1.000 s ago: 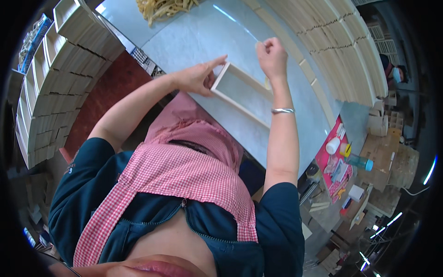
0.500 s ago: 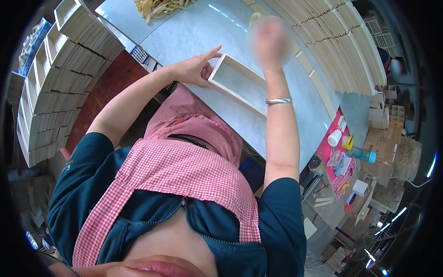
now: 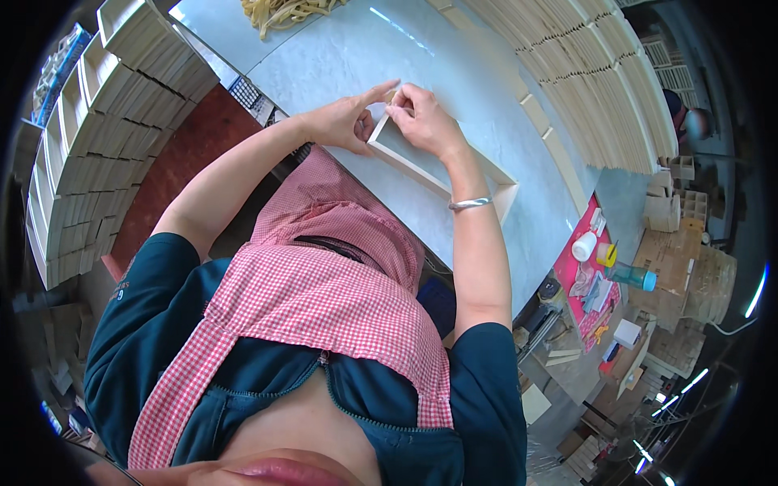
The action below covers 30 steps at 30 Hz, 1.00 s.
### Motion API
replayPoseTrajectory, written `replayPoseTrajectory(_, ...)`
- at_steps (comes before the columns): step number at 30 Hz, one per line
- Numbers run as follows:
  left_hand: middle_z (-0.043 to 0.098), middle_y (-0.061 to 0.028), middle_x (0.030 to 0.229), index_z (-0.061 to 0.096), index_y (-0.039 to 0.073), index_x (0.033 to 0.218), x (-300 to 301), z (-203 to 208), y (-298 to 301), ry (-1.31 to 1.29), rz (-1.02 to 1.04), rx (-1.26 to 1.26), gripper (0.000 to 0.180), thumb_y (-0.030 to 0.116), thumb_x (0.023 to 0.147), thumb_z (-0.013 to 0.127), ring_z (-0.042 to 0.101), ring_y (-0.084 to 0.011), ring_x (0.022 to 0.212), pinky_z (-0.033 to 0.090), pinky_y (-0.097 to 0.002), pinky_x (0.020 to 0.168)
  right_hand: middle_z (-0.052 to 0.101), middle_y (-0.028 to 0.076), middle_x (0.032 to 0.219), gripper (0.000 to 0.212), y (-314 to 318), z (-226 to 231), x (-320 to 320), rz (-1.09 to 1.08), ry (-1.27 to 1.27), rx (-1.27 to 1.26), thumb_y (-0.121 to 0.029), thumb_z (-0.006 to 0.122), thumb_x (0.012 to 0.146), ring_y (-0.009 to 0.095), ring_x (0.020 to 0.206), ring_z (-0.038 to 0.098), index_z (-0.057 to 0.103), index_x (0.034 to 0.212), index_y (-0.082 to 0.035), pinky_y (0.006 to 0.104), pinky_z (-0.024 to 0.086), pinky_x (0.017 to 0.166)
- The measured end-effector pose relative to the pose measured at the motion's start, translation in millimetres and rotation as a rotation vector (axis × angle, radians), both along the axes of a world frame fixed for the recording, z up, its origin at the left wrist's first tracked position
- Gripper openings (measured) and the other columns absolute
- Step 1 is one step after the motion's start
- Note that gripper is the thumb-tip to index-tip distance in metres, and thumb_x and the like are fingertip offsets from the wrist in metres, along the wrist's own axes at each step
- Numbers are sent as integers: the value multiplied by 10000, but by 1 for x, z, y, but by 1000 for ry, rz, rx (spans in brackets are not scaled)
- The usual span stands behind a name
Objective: Assemble wooden boxes using a pneumatic nailer and wood glue.
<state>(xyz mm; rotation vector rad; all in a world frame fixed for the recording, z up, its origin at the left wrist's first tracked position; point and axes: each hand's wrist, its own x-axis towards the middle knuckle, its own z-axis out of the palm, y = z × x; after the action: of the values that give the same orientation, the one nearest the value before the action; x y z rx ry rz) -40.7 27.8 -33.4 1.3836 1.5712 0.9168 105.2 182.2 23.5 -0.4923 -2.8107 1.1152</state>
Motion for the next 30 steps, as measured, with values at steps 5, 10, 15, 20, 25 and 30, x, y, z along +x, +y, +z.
replayPoseTrajectory(5, 658, -189, 1195, 307, 31, 1546, 0, 5, 2, 48, -2, -71, 1073, 86, 636, 873, 655, -225, 842, 563, -320, 750, 642, 66, 741, 145, -17, 2, 16, -47, -11, 91, -150, 676, 913, 182, 630, 560, 625, 861, -24, 311, 459, 605)
replayPoseTrajectory(10, 657, -197, 1198, 428, 14, 1454, -7, -28, 9, 377, 63, 333, 1030, 298, 589, 909, 665, -287, 937, 557, -387, 829, 656, 107, 753, 135, -80, 33, 33, -59, -132, 275, -144, 652, 920, 214, 638, 595, 650, 897, -12, 335, 469, 601)
replayPoseTrajectory(15, 638, -193, 1211, 425, 8, 1437, -10, -33, 23, 530, 8, 386, 1068, 323, 548, 927, 625, -338, 1028, 521, -423, 958, 664, 119, 759, 133, -123, -19, 57, -51, -10, 344, -136, 635, 922, 238, 634, 608, 668, 937, -7, 351, 469, 590)
replayPoseTrajectory(20, 651, -159, 1182, 465, 56, 1415, -8, -27, 18, 499, 50, 307, 1014, 384, 567, 916, 614, -337, 1034, 503, -434, 967, 581, 87, 682, 121, -84, -29, 161, -285, 110, 288, -108, 601, 921, 251, 540, 518, 615, 824, -38, 386, 423, 523)
replayPoseTrajectory(25, 627, -160, 1219, 432, 99, 1459, -11, -21, 9, 521, 52, 236, 1048, 365, 567, 915, 608, -324, 1055, 499, -435, 966, 660, 75, 840, 242, -13, -27, 290, -697, -1, 442, -29, 666, 869, 160, 549, 471, 708, 1105, 1, 297, 440, 560)
replayPoseTrajectory(30, 620, -164, 1223, 422, 108, 1471, -11, -19, 12, 533, 20, 212, 1056, 360, 569, 910, 604, -332, 1069, 496, -448, 983, 601, 123, 1197, 568, 49, -32, 268, -584, -17, 274, 18, 675, 825, 184, 728, 574, 531, 1375, 10, 292, 496, 661)
